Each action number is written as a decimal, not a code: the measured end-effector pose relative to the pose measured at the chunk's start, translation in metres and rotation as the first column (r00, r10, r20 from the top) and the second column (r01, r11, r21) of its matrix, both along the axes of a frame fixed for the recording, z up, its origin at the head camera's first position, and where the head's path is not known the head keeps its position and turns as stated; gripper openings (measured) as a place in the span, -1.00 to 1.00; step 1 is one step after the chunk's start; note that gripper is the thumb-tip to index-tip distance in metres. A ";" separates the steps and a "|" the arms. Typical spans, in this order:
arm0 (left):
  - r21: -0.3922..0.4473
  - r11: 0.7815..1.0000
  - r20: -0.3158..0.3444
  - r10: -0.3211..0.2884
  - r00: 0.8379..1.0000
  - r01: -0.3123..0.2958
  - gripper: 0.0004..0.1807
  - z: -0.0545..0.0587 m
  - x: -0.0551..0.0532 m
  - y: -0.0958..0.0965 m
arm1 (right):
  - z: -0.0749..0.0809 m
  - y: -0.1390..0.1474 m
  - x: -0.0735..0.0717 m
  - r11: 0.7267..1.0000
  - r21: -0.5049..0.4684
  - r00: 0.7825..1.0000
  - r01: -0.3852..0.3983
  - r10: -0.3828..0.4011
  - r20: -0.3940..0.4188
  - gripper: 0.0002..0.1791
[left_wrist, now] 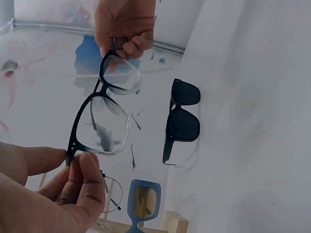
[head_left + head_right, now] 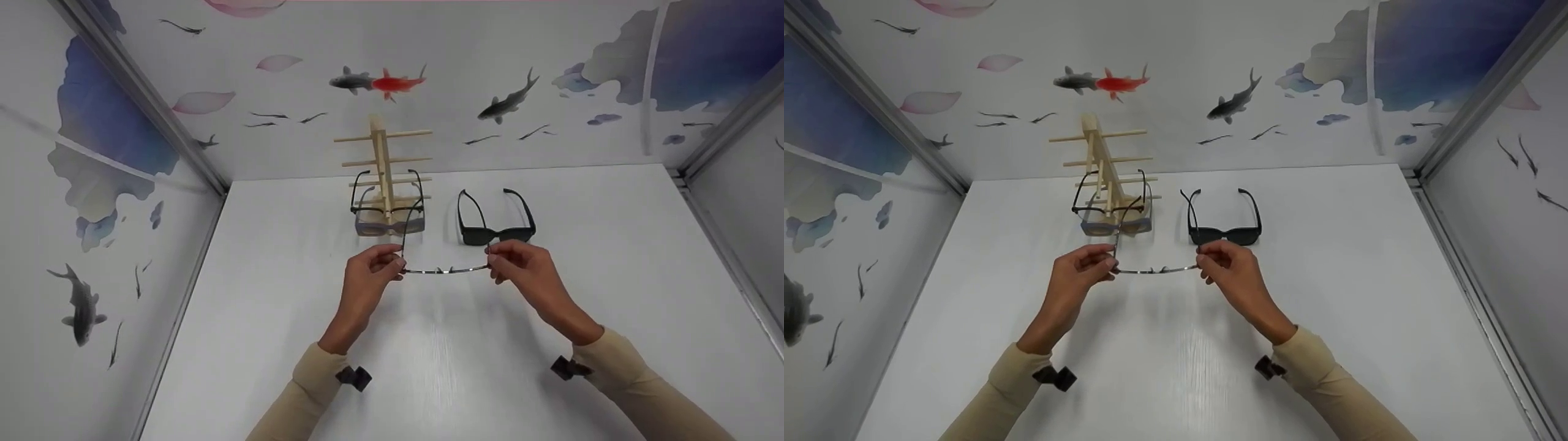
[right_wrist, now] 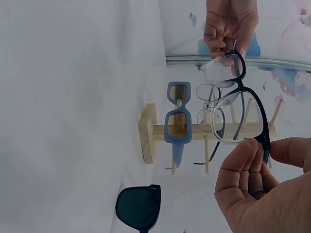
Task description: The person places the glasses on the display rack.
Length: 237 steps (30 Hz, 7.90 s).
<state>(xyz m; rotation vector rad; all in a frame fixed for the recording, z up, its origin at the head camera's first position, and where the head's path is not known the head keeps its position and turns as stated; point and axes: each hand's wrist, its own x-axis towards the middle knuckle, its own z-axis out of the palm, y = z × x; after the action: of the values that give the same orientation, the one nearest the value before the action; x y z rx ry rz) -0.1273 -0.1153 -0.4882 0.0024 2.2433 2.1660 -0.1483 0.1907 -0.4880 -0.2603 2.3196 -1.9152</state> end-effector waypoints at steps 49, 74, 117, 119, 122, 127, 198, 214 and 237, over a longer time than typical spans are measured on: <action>-0.072 0.989 -0.195 0.116 0.974 -0.132 -0.65 0.040 0.007 -0.034 | 0.034 -0.047 -0.023 0.991 -0.117 0.998 -0.062 0.064 0.014 -0.81; -0.068 0.986 -0.168 0.139 0.976 -0.152 -0.63 0.049 -0.016 -0.050 | 0.048 -0.067 -0.046 0.988 -0.146 0.997 -0.052 0.060 0.053 -0.76; -0.073 0.991 -0.068 0.106 0.992 -0.110 -0.64 0.066 -0.091 -0.081 | 0.069 -0.099 -0.104 0.976 -0.213 0.972 -0.042 0.090 0.219 -0.60; -0.073 0.991 -0.065 0.105 0.992 -0.110 -0.64 0.066 -0.094 -0.081 | 0.069 -0.099 -0.105 0.976 -0.217 0.970 -0.036 0.087 0.227 -0.60; -0.074 0.991 -0.058 0.105 0.993 -0.109 -0.64 0.066 -0.097 -0.080 | 0.069 -0.098 -0.108 0.973 -0.230 0.968 -0.036 0.091 0.234 -0.61; -0.062 0.992 -0.034 0.110 0.993 -0.112 -0.64 0.067 -0.102 -0.080 | 0.069 -0.099 -0.113 0.967 -0.252 0.963 -0.034 0.099 0.251 -0.59; -0.126 0.976 0.009 0.180 0.984 -0.178 -0.76 -0.004 -0.074 -0.094 | 0.015 -0.017 -0.100 0.986 -0.120 0.968 0.115 -0.084 0.237 -0.58; -0.160 0.987 0.046 0.040 0.998 -0.033 -0.70 -0.034 -0.062 -0.049 | -0.002 0.026 -0.081 0.990 0.049 0.987 0.131 -0.135 0.088 -0.60; -0.141 0.983 0.006 -0.118 0.993 0.117 -0.60 -0.069 -0.065 0.033 | -0.046 0.092 -0.074 0.948 0.206 0.968 0.241 -0.250 0.017 -0.41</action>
<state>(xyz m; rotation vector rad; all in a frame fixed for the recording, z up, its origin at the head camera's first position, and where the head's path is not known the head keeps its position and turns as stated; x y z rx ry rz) -0.1919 -0.0820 -0.5572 0.1320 2.3285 1.9473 -0.2227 0.2823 -0.5337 0.0943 2.5979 -1.7395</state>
